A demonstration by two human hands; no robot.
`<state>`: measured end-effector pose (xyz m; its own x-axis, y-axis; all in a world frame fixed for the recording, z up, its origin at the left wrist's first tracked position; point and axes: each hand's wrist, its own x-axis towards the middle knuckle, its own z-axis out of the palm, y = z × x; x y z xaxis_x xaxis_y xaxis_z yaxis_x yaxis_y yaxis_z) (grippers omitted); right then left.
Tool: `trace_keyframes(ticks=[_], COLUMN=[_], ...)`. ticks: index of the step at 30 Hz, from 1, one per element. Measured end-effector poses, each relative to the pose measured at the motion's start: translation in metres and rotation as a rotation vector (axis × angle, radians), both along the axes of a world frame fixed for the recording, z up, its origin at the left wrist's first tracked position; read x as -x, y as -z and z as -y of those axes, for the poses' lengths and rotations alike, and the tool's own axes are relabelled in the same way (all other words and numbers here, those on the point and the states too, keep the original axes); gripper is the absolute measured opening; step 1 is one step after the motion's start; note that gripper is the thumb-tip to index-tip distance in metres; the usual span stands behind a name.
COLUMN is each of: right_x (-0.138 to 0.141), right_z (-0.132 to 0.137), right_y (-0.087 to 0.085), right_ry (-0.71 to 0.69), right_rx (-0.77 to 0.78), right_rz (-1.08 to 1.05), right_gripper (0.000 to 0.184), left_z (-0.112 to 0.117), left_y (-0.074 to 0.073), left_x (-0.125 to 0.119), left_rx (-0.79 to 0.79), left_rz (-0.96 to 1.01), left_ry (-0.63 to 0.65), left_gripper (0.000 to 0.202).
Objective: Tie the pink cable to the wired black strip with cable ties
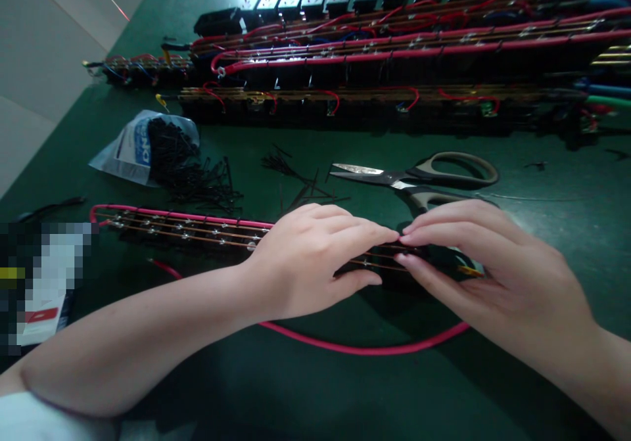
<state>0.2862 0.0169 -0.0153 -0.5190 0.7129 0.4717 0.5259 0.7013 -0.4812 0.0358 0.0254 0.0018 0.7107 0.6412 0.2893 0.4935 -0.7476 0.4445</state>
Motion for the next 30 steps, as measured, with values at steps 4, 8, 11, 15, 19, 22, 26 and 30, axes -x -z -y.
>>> trace_keyframes(ticks=[4,8,11,15,19,22,26,30], right_x=[0.0023,0.0016,0.0005,0.0009,0.0017,0.0017,0.001,0.0004], right_z=[-0.0003,-0.0002,-0.0005,-0.0009,-0.0008,-0.0011,-0.0022,-0.0025], right_y=[0.0011,0.0035,0.0029,0.0007,0.0006,0.0005,-0.0007,-0.0008], right_ry=[0.015,0.028,0.036,0.05,0.053,0.036,0.019,0.021], right_rx=[0.047,0.073,0.1,0.131,0.135,0.106,0.101,0.108], right_rz=[-0.013,-0.003,-0.004,-0.012,-0.017,-0.014,0.002,-0.008], right_gripper=[0.01,0.009,0.009,0.009,0.008,0.008,0.01,0.01], left_z=[0.0,0.0003,0.0008,0.0009,0.0007,0.0007,0.0011,0.0014], left_y=[0.0002,0.0004,0.0009,0.0021,0.0022,0.0015,0.0009,0.0007], left_x=[-0.0001,-0.0001,0.0002,0.0007,0.0008,0.0007,0.0006,0.0008], left_rx=[-0.013,-0.02,-0.029,-0.033,-0.027,-0.02,-0.025,-0.015], left_rz=[-0.008,0.001,0.01,0.01,0.013,0.006,-0.004,-0.019], left_ry=[0.002,0.007,0.013,0.014,0.017,0.016,0.013,0.012], left_gripper=[0.032,0.034,0.035,0.034,0.031,0.031,0.031,0.031])
